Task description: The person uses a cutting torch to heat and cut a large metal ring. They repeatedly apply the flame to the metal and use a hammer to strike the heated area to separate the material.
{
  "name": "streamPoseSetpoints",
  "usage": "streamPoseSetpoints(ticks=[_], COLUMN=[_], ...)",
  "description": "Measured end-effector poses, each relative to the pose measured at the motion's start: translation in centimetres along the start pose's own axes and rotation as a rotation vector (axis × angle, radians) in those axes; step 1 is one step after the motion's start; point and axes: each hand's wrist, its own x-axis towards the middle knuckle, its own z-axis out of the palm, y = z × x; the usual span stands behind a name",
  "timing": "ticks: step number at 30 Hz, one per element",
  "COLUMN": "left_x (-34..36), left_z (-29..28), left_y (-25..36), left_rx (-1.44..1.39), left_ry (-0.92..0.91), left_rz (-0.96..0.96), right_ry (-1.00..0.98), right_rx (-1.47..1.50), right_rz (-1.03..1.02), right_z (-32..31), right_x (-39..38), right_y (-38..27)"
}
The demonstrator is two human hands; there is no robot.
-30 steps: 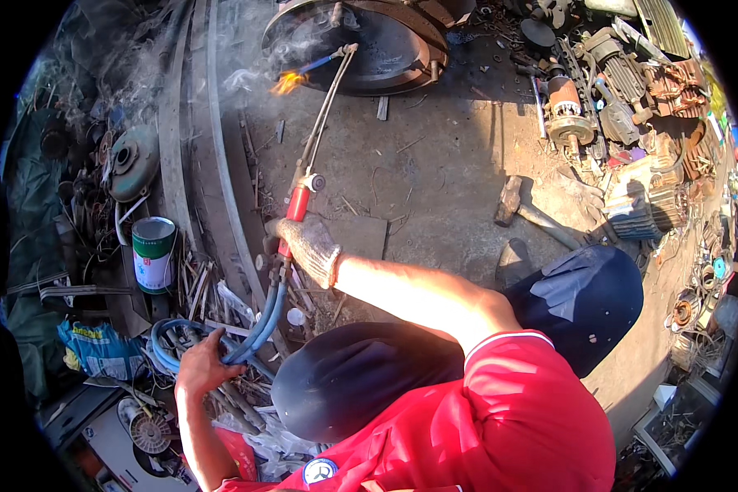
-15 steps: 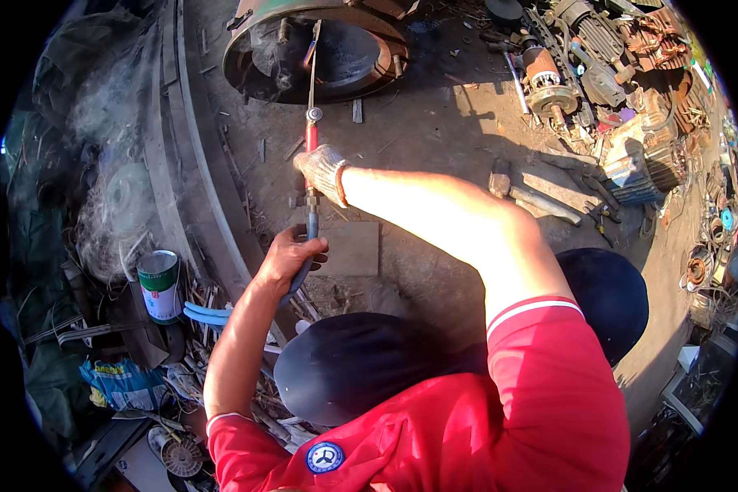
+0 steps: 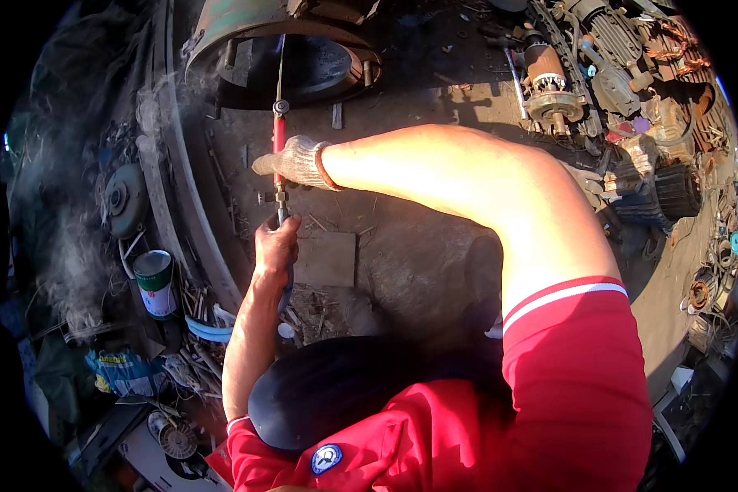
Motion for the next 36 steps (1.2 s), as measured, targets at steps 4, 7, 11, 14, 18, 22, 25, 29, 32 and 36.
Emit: streamPoseSetpoints(ticks=[4,7,11,14,18,22,25,29,32,36], left_x=[0.2,0.7,2.6,3.0,3.1,1.9,1.1,-1.1,-2.9,-3.0], left_z=[0.2,1.4,1.8,2.0,2.7,2.5,1.2,0.6,0.2,-2.2], left_y=[-0.4,-0.8,-2.8,-5.0,-5.1,-3.3,-2.0,1.6,3.1,3.0], left_rx=[-0.005,0.065,0.271,0.383,0.537,0.575,0.430,0.353,0.256,0.125], left_ry=[0.077,0.121,0.236,0.320,0.372,0.411,0.337,0.343,0.355,0.309], left_rz=[-0.004,0.023,0.082,0.133,0.186,0.170,0.145,0.151,0.140,0.136], right_ry=[-0.043,0.045,0.436,0.595,0.517,0.523,0.477,0.218,0.107,0.136], right_rx=[-0.729,-0.902,-1.064,-1.256,-1.313,-1.330,-1.350,-1.325,-1.256,-1.107], right_rz=[-0.079,0.030,0.022,0.010,0.259,0.208,0.236,0.253,0.227,0.290], right_z=[-5.3,-12.2,-20.8,-22.8,-23.6,-23.7,-24.7,-24.8,-23.6,-22.3], right_x=[-9.7,-16.8,-22.9,-26.2,-29.2,-29.6,-27.6,-27.0,-27.3,-25.8], right_y=[0.3,4.7,16.5,23.3,29.2,32.6,32.1,28.7,24.4,19.3])
